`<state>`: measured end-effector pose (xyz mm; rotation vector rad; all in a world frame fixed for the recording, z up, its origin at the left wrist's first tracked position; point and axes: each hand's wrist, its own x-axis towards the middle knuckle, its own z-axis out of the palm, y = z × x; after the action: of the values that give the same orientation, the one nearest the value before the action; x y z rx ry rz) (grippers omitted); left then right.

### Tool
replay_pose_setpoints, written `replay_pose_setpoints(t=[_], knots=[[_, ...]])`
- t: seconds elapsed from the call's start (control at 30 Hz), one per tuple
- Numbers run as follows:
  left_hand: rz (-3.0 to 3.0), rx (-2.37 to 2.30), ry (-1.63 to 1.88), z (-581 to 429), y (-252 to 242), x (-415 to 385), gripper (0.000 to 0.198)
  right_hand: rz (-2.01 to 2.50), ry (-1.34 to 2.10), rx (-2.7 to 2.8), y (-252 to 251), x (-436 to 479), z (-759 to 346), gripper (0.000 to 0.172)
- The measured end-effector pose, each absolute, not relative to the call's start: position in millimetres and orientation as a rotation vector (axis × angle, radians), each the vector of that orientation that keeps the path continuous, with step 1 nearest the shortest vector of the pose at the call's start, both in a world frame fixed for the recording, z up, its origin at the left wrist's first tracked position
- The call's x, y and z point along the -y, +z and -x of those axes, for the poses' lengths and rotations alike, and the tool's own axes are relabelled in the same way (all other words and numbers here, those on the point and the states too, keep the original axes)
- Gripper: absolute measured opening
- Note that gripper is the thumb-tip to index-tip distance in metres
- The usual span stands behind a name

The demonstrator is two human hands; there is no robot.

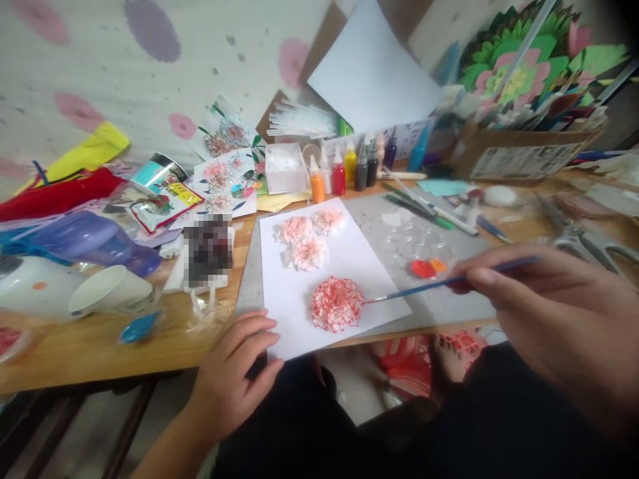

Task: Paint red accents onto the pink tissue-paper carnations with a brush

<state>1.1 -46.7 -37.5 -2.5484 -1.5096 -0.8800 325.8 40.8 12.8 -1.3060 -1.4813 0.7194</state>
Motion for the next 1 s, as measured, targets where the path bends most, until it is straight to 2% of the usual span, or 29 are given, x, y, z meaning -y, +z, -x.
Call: replay_pose_setpoints(t=[0.1, 0.23, 0.73, 1.0], knots=[[2.536, 1.475, -0.794, 1, -50, 53, 0.024, 1.258, 0.870, 1.490, 17, -40, -324, 0.014], [2.475, 1.403, -0.811, -1, -56, 51, 0.026, 1.281, 0.868, 1.518, 15, -36, -322, 0.014], [2.354, 1.335, -0.891, -6, -66, 49, 0.029, 1.067, 0.606, 1.853, 2, -21, -300, 0.005], [2.352, 1.343, -0.884, -5, -66, 48, 0.029, 1.073, 0.587, 1.877, 1, -25, -300, 0.006]])
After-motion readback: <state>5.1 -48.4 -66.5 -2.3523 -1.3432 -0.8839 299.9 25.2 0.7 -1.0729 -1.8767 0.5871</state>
